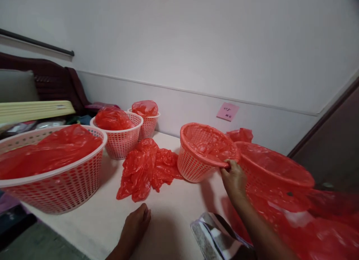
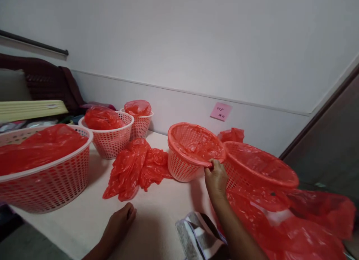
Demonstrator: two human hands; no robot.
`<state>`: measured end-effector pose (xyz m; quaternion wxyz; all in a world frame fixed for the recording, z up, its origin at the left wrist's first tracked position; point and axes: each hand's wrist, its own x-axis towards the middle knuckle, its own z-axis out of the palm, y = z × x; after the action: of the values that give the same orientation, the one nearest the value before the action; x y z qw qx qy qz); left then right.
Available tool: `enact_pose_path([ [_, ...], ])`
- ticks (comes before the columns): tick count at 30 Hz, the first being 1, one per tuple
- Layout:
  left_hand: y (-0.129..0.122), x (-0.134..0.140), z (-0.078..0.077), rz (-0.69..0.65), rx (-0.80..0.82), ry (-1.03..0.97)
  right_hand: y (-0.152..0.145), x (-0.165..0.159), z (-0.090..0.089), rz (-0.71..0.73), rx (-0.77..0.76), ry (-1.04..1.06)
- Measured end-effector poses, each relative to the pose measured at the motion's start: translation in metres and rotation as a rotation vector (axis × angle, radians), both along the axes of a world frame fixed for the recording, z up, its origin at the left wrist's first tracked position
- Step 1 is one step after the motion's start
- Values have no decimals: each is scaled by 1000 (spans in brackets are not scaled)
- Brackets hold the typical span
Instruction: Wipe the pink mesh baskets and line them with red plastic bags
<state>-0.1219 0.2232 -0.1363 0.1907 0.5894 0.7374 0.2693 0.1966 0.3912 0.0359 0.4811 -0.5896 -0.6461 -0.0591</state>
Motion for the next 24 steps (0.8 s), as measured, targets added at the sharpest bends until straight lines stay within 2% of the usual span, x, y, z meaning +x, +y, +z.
enact_pose_path([
  [4,1,0,0,-12,-22,15,7,-2,-15,10,-51,8],
  [12,3,-2,-3,-47,-45,25,6,-2,-17,55,-50,13],
  [24,4,-3,-11,-40,-11,81,-1,-7,-43,182,-5,68],
])
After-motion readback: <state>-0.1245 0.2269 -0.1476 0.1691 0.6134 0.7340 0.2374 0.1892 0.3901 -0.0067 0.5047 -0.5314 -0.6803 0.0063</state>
